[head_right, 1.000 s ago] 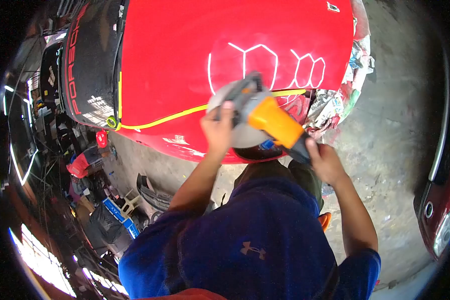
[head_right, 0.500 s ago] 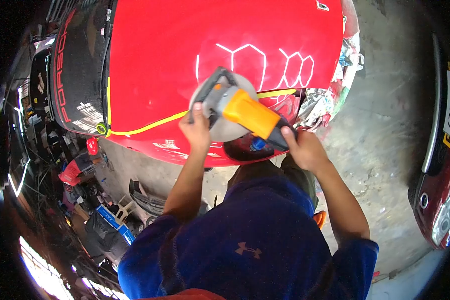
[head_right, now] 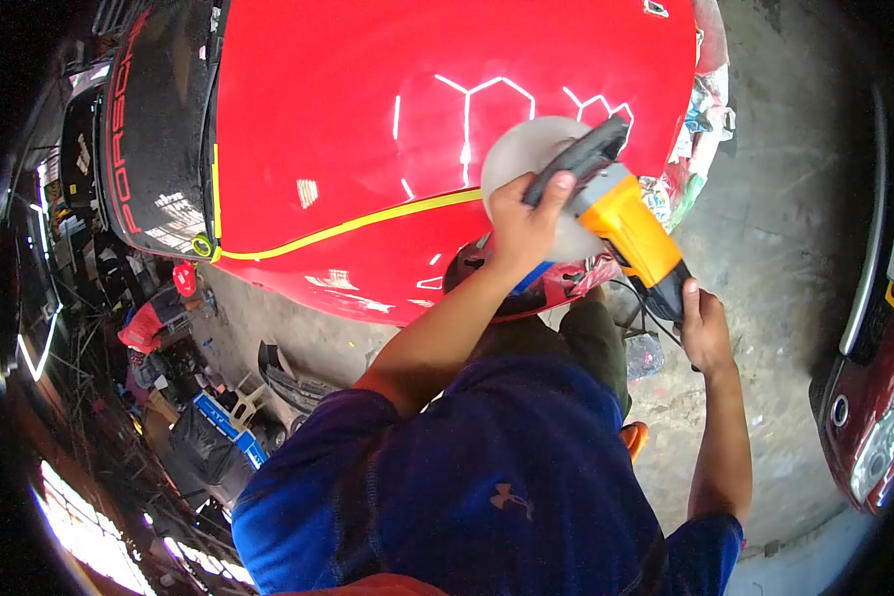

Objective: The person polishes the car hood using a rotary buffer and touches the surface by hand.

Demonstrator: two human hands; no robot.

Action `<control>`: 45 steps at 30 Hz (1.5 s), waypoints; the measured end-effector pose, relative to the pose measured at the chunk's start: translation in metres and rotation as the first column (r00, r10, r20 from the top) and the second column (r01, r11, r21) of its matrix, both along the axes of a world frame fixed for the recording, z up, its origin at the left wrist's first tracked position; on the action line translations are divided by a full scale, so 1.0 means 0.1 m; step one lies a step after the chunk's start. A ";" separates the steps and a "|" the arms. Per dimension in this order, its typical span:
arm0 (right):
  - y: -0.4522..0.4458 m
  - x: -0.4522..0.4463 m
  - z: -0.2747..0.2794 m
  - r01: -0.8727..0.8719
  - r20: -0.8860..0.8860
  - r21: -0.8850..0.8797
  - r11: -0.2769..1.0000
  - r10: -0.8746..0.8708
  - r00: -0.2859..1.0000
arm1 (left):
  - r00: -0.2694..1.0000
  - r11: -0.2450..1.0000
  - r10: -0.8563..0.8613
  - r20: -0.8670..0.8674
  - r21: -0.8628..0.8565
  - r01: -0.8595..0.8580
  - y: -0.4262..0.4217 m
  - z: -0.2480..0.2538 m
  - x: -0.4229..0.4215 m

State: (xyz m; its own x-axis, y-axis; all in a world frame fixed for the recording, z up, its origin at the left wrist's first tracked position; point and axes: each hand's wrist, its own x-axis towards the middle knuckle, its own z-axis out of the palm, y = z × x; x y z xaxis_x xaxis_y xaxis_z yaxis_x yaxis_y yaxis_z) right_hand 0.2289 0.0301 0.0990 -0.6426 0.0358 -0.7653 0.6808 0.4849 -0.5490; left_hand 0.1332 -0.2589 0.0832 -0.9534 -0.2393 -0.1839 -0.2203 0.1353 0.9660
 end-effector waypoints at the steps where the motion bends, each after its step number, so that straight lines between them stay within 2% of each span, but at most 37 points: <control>1: -0.09 -0.03 -0.04 -0.050 0.002 -0.002 0.999 0.050 0.999 | 0.999 1.000 0.008 0.037 -0.028 -0.007 -0.16 0.07 0.05; 3: -0.33 -0.13 -0.12 -0.140 -0.098 -0.026 0.990 0.137 0.986 | 0.998 0.987 0.055 0.019 -0.152 -0.051 -0.53 0.10 0.17; 5: -0.75 -0.35 0.01 -0.264 -0.282 0.016 0.964 0.258 0.924 | 0.984 0.975 0.176 -0.035 -0.130 -0.179 -0.93 0.15 0.29; 6: -0.94 -0.51 0.13 -0.352 -0.185 0.010 0.936 0.348 0.919 | 0.971 0.962 0.237 0.026 -0.146 -0.231 -1.17 0.18 0.37; 7: -1.13 -0.67 0.23 -0.436 -0.082 -0.007 0.900 0.434 0.897 | 0.955 0.948 0.294 -0.047 -0.111 -0.297 -1.39 0.18 0.42; 9: -1.53 -0.84 0.19 -0.540 -0.108 -0.037 0.841 0.534 0.839 | 0.905 0.907 0.421 -0.064 0.012 -0.421 -1.76 0.33 0.46; 11: -1.89 -1.03 0.27 -0.614 -0.092 -0.059 0.787 0.608 0.789 | 0.832 0.836 0.541 -0.123 -0.023 -0.548 -2.13 0.31 0.47; 13: -2.14 -1.20 0.36 -0.677 -0.141 -0.026 0.736 0.668 0.731 | 0.771 0.780 0.625 -0.125 0.047 -0.624 -2.27 0.41 0.39; 14: -2.18 -1.25 0.40 -0.705 -0.166 -0.010 0.709 0.694 0.700 | 0.771 0.782 0.621 -0.140 0.033 -0.623 -2.27 0.40 0.38; 17: -2.11 -1.37 0.58 -0.656 -0.109 -0.139 0.742 0.647 0.754 | 0.789 0.802 0.593 -0.161 0.033 -0.597 -2.27 0.35 0.39; 21: -1.64 -1.32 0.40 -0.665 -0.117 0.120 0.737 0.676 0.728 | 0.835 0.846 0.533 -0.133 0.096 -0.525 -1.85 0.09 0.43; 23: -1.33 -1.27 0.34 -0.620 -0.126 0.183 0.763 0.643 0.755 | 0.847 0.852 0.524 -0.093 0.047 -0.522 -1.46 0.08 0.37; 26: -0.83 -1.20 0.21 -0.548 -0.201 0.195 0.813 0.580 0.789 | 0.881 0.885 0.462 -0.100 0.112 -0.452 -0.95 0.00 0.35; 27: -0.69 -1.18 0.19 -0.542 -0.186 0.221 0.811 0.580 0.793 | 0.903 0.901 0.420 -0.095 0.164 -0.402 -0.86 -0.08 0.37; 29: -0.43 -1.17 0.18 -0.525 -0.155 0.270 0.807 0.574 0.804 | 0.919 0.917 0.388 -0.068 0.132 -0.377 -0.60 -0.20 0.34; 31: -0.20 -1.14 0.19 -0.487 -0.172 0.263 0.833 0.537 0.826 | 0.940 0.924 0.340 -0.025 0.192 -0.329 -0.38 -0.22 0.30; 32: -0.09 -1.12 0.18 -0.467 -0.180 0.260 0.845 0.518 0.836 | 0.940 0.943 0.331 -0.087 0.059 -0.327 -0.23 -0.23 0.24; 33: 0.03 -1.10 0.14 -0.456 -0.180 0.261 0.851 0.506 0.843 | 0.948 0.952 0.304 -0.089 0.046 -0.301 -0.14 -0.29 0.23; 35: 0.26 -1.05 0.06 -0.431 -0.177 0.260 0.864 0.482 0.858 | 0.967 0.965 0.253 0.026 0.071 -0.254 -0.01 -0.42 0.23; 37: 0.44 -1.01 0.02 -0.379 -0.125 0.243 0.893 0.417 0.900 | 0.978 0.968 0.208 0.024 0.141 -0.210 0.23 -0.37 0.11; 39: 0.65 -0.93 -0.05 -0.330 -0.109 0.219 0.918 0.359 0.927 | 0.984 0.982 0.175 0.024 0.062 -0.177 0.43 -0.36 0.04; 40: 0.72 -0.85 -0.15 -0.286 -0.246 0.249 0.925 0.346 0.905 | 0.985 0.984 0.171 -0.007 0.051 -0.171 0.52 -0.37 -0.01; 43: 0.91 -0.76 -0.13 -0.228 -0.131 0.192 0.954 0.256 0.958 | 0.993 0.987 0.119 0.005 0.111 -0.119 0.71 -0.30 -0.09; 45: 0.91 -0.72 -0.08 -0.251 -0.125 0.218 0.943 0.282 0.951 | 0.994 0.983 0.111 0.007 0.143 -0.111 0.74 -0.31 -0.09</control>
